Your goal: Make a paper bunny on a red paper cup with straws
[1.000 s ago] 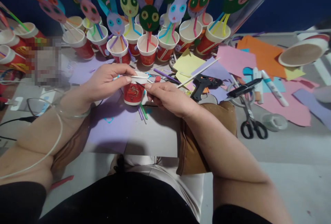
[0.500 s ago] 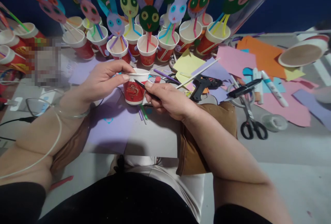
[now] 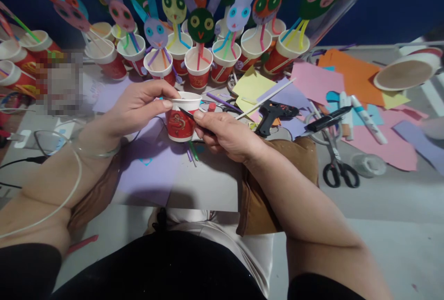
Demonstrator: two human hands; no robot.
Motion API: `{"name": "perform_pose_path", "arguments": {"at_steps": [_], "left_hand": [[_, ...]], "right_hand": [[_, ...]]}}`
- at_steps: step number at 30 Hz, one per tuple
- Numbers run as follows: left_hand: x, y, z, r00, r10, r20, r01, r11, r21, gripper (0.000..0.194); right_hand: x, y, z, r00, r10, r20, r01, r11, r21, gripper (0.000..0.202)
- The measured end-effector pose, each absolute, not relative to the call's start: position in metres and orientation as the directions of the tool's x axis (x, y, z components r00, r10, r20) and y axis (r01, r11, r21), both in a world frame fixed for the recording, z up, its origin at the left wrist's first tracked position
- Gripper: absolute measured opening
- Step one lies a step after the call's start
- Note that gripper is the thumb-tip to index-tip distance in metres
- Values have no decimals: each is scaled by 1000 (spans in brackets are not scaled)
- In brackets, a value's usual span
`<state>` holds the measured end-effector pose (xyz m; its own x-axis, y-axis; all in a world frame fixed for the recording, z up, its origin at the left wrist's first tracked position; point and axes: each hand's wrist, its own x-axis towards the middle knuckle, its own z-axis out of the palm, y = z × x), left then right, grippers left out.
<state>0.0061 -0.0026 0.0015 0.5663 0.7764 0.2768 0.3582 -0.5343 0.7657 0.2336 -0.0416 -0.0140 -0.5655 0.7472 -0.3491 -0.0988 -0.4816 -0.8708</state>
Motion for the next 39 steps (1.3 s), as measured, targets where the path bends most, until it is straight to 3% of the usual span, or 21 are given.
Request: {"name": "perform_pose_path", "arguments": {"at_steps": [14, 29, 39], "left_hand": [[9, -4, 3, 546, 796, 262, 383, -516, 766, 19], [10, -2, 1, 566, 765, 307, 459, -602, 653, 19], [9, -3, 3, 585, 756, 294, 415, -590, 693, 19]], "right_hand": [[238, -37, -17, -539, 770, -341, -44, -430, -902, 53], [237, -38, -17, -503, 788, -356, 51, -384, -922, 54], [236, -39, -17, -528, 772, -354, 33, -398, -917, 51]]}}
